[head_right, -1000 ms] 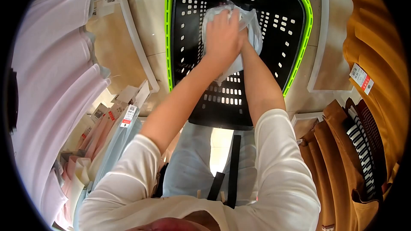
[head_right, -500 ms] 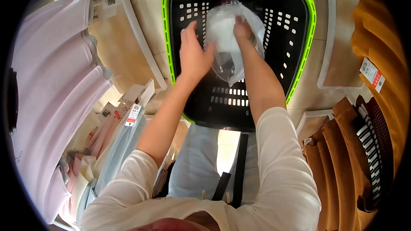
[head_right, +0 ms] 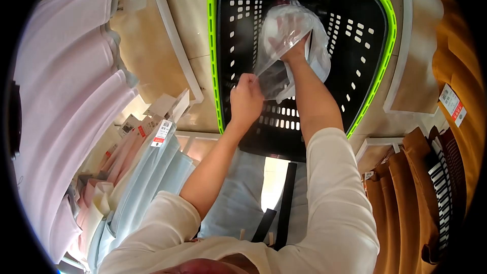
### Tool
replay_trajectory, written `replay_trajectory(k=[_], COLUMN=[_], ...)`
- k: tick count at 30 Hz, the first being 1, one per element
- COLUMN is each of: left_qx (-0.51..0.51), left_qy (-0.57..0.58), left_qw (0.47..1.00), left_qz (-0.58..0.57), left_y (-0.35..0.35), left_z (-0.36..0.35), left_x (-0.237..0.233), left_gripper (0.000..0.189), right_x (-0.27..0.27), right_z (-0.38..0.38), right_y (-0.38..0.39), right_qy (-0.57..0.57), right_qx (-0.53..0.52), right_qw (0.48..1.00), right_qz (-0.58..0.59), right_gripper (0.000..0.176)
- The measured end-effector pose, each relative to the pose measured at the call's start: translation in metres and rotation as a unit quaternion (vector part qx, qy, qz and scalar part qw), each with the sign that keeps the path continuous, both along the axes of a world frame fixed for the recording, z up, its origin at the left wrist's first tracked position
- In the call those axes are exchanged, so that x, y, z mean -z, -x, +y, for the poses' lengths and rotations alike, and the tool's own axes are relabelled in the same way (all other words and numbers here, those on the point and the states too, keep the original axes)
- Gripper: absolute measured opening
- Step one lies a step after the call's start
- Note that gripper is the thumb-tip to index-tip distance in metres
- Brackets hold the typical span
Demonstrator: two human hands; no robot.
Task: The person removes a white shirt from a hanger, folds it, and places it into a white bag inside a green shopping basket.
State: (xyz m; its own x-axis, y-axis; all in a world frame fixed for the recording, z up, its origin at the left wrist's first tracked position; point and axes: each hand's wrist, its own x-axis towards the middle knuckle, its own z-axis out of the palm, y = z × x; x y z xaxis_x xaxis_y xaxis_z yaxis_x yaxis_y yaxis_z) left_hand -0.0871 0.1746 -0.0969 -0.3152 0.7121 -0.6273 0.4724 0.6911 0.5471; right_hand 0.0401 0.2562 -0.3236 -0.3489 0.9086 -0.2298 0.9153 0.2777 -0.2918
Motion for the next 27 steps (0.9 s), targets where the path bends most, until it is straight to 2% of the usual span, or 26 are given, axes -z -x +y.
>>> replay_trajectory(k=[4, 7, 8, 11, 13, 15, 17, 18, 19, 20, 21, 22, 23, 25, 27], left_qx=[-0.015, 0.012, 0.034, 0.005, -0.007, -0.07, -0.06, -0.063, -0.116, -0.117, -0.116, -0.116, -0.111, -0.091, -0.074], left_qy=[0.019, 0.006, 0.007, -0.043, -0.086, -0.07, -0.085, -0.089, -0.065, -0.046, -0.035, -0.021, 0.026, 0.112, 0.191], left_qw=[1.0, 1.0, 0.999, 0.999, 0.996, 0.995, 0.992, 0.986, 0.985, 0.983, 0.981, 0.979, 0.985, 0.988, 0.978], left_qz=[-0.016, -0.021, -0.013, -0.027, -0.033, -0.026, 0.066, 0.123, 0.108, 0.137, 0.152, 0.165, 0.126, 0.046, -0.034], left_y=[0.01, 0.009, 0.009, 0.01, 0.016, 0.018, 0.019, 0.022, 0.019, 0.018, 0.013, 0.005, -0.003, -0.016, -0.038], left_z=[-0.003, -0.002, -0.003, -0.007, -0.026, -0.045, -0.063, -0.076, -0.09, -0.11, -0.138, -0.164, -0.185, -0.218, -0.249], left_x=[0.0, -0.012, -0.017, -0.044, -0.054, -0.083, -0.108, -0.122, -0.133, -0.137, -0.137, -0.135, -0.142, -0.154, -0.164], left_gripper=[0.019, 0.025, 0.033, 0.032, 0.044, 0.05, 0.053, 0.055, 0.061, 0.064, 0.063, 0.063, 0.062, 0.06, 0.057], right_x=[-0.015, 0.009, -0.004, -0.095, -0.104, -0.176, -0.268, -0.3, -0.34, -0.318, -0.327, -0.328, -0.321, -0.266, -0.261], right_z=[0.0, -0.015, 0.001, 0.005, -0.027, -0.055, -0.062, -0.063, -0.056, -0.091, -0.089, -0.093, -0.104, -0.126, -0.119], right_y=[0.003, -0.012, -0.004, 0.016, 0.0, -0.012, -0.032, -0.047, -0.054, -0.08, -0.099, -0.113, -0.13, -0.173, -0.172], right_qy=[-0.003, -0.007, 0.082, 0.183, 0.248, 0.235, 0.085, 0.017, -0.01, -0.054, -0.123, -0.051, 0.023, 0.161, 0.203], right_qx=[0.029, -0.007, -0.026, -0.003, 0.056, 0.112, 0.072, 0.105, 0.161, 0.27, 0.287, 0.333, 0.373, 0.287, 0.323], right_qw=[0.997, 0.999, 0.996, 0.983, 0.938, 0.901, 0.946, 0.965, 0.977, 0.95, 0.938, 0.934, 0.924, 0.935, 0.904], right_qz=[0.069, 0.036, -0.021, 0.013, 0.238, 0.348, 0.303, 0.241, 0.141, 0.147, 0.15, 0.122, 0.085, 0.135, 0.193], right_gripper=[0.082, 0.083, 0.084, 0.076, 0.062, 0.052, 0.053, 0.056, 0.068, 0.083, 0.097, 0.099, 0.101, 0.103, 0.103])
